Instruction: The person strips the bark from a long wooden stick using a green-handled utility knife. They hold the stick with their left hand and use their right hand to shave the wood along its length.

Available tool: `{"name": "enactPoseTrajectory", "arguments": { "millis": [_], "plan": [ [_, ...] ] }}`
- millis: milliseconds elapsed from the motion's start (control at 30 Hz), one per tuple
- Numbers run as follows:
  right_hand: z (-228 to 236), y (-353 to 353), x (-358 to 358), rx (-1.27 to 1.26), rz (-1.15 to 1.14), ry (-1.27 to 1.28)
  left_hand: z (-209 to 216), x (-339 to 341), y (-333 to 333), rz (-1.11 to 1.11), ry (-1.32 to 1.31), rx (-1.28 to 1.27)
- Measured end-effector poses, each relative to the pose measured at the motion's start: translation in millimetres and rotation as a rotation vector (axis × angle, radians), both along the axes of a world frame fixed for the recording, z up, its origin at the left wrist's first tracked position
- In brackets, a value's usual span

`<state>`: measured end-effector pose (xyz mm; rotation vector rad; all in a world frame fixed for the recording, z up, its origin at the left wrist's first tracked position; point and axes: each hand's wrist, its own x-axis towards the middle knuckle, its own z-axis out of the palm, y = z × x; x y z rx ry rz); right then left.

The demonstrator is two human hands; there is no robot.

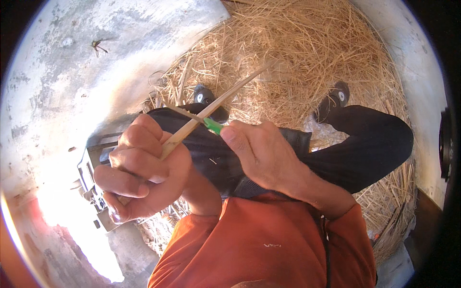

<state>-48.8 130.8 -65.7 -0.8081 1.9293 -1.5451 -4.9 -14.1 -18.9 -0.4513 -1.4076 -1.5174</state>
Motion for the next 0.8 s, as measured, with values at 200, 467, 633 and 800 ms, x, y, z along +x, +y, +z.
{"name": "enactPoseTrajectory", "arguments": {
  "millis": [200,467,633,800],
  "plan": [
    [-12,-5,9,-0.011,-0.054,0.143,-2,6,-4,0.025,-0.015,-0.041],
    [-22,-8,20,0.047,-0.094,0.258,-9,15,-3,0.033,0.028,0.014],
    [-34,-6,27,0.004,-0.148,0.338,-1,12,2,-0.050,0.030,-0.059],
    [-37,1,29,0.028,-0.176,0.395,-5,17,7,-0.005,0.053,-0.003]
  ]
}}
